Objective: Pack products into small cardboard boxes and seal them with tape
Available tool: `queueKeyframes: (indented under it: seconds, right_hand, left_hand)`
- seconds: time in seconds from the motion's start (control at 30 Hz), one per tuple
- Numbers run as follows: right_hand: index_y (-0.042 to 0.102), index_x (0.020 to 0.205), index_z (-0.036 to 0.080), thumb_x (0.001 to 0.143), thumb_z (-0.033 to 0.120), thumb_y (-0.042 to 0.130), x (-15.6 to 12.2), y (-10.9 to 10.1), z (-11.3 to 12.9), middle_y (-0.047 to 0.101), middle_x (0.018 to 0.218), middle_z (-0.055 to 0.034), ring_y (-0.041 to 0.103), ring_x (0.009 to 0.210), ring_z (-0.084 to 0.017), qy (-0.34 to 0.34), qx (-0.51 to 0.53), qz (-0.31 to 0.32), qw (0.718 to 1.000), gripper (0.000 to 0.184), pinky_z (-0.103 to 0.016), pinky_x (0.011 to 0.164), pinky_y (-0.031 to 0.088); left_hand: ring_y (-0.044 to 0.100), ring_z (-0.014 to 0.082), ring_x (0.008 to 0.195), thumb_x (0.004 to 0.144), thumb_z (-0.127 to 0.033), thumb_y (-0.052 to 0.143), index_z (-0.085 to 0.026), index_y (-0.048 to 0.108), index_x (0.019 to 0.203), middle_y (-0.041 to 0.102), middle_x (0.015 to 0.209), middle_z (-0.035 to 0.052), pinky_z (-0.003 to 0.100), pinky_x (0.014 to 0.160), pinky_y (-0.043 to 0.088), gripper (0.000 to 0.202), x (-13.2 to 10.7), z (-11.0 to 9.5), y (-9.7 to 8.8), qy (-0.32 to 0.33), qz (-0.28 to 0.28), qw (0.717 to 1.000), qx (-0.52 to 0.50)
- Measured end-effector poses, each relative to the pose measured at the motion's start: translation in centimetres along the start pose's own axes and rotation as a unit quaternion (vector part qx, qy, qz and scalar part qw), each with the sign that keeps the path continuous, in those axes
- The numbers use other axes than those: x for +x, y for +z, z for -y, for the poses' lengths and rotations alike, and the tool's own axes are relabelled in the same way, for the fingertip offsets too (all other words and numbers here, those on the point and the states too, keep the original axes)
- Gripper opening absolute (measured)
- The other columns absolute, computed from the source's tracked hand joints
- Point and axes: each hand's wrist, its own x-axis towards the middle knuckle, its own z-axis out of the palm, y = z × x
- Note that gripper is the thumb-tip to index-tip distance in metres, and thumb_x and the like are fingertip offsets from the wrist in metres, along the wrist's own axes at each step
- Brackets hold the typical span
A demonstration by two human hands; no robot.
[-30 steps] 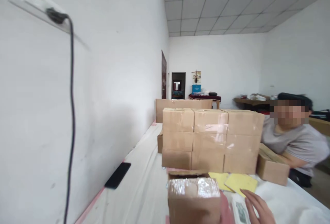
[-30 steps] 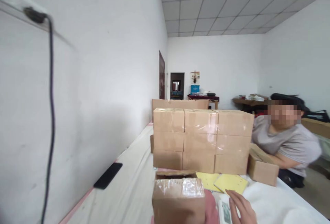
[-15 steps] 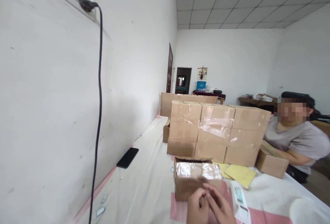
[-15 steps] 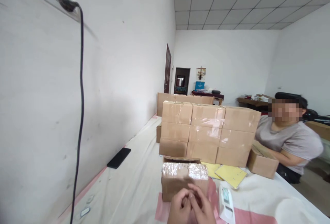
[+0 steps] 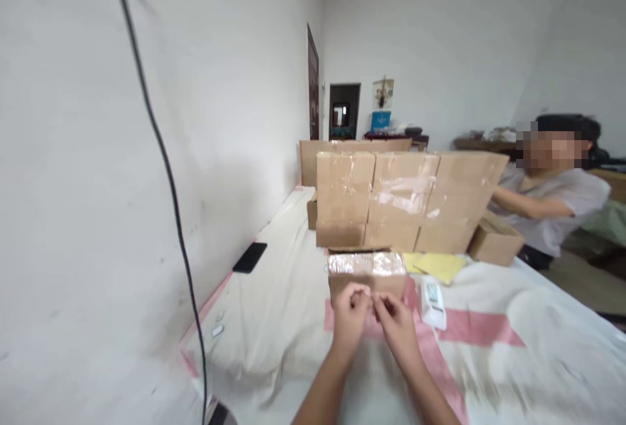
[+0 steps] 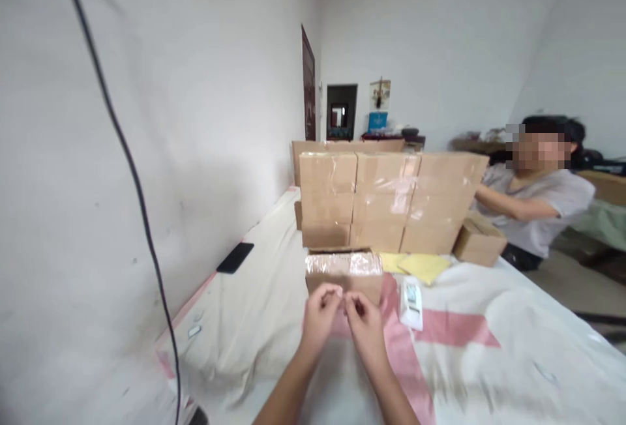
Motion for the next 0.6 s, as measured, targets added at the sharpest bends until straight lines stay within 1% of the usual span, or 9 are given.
queueKeyframes:
  seconds: [0.1,0.2,0.33,0.47,0.53,0.6]
  right_hand:
    - [0.066,0.079,0.018,0.087,0.061,0.065,0.2,0.3,1.0,0.059,0.066,-0.0014,0.053,0.060,-0.016,0.009,0.019,-0.006,1.000,0.044,-0.028,0.060,0.049]
    - [0.069,0.087,0.017,0.086,0.058,0.068,0.2,0.7,1.4,0.063,0.071,-0.0020,0.056,0.064,-0.016,0.035,0.042,-0.011,0.998,0.041,-0.029,0.064,0.052]
    - [0.067,0.084,0.017,0.086,0.049,0.070,0.1,1.3,1.6,0.064,0.076,-0.0014,0.060,0.070,-0.016,0.057,0.084,-0.002,0.995,0.032,-0.030,0.071,0.053]
    - [0.067,0.094,0.017,0.088,0.041,0.068,0.1,1.7,1.7,0.066,0.084,-0.0022,0.062,0.074,-0.016,0.070,0.108,-0.008,0.992,0.026,-0.030,0.072,0.052]
    - [0.067,0.095,0.017,0.089,0.041,0.066,0.2,1.7,1.6,0.067,0.085,-0.0028,0.062,0.075,-0.016,0.070,0.097,-0.014,0.993,0.025,-0.030,0.072,0.052]
    - [0.066,0.089,0.017,0.090,0.043,0.066,0.3,1.7,1.5,0.066,0.081,-0.0020,0.060,0.073,-0.016,0.066,0.079,-0.012,0.995,0.026,-0.029,0.070,0.050]
  left_hand:
    - [0.064,0.0195,0.079,0.081,-0.047,0.069,-0.016,0.071,0.085,0.072,0.085,0.0070,0.029,0.074,0.050,0.032,0.1,-1.1,-0.6,-0.002,-0.011,1.000,-0.019]
    - [0.065,0.0187,0.082,0.082,-0.044,0.071,-0.016,0.072,0.088,0.072,0.086,0.0061,0.028,0.076,0.050,0.029,0.1,-1.2,-0.8,-0.016,-0.008,1.000,-0.026]
    - [0.066,0.0178,0.085,0.083,-0.038,0.071,-0.016,0.072,0.091,0.073,0.090,0.0061,0.027,0.077,0.052,0.024,-0.1,-1.0,-0.9,-0.021,0.004,0.998,-0.053]
    - [0.065,0.0167,0.083,0.085,-0.037,0.070,-0.016,0.072,0.091,0.071,0.086,0.0049,0.025,0.075,0.052,0.022,-0.1,-1.2,-0.9,-0.016,0.010,0.998,-0.054]
    - [0.065,0.0163,0.083,0.086,-0.037,0.069,-0.016,0.072,0.090,0.072,0.086,0.0047,0.025,0.075,0.051,0.021,0.0,-1.4,-0.9,-0.013,0.015,0.998,-0.051]
    - [0.065,0.0165,0.084,0.087,-0.037,0.069,-0.016,0.072,0.090,0.072,0.088,0.0050,0.025,0.076,0.051,0.021,0.2,-1.4,-1.1,-0.010,0.009,0.999,-0.047]
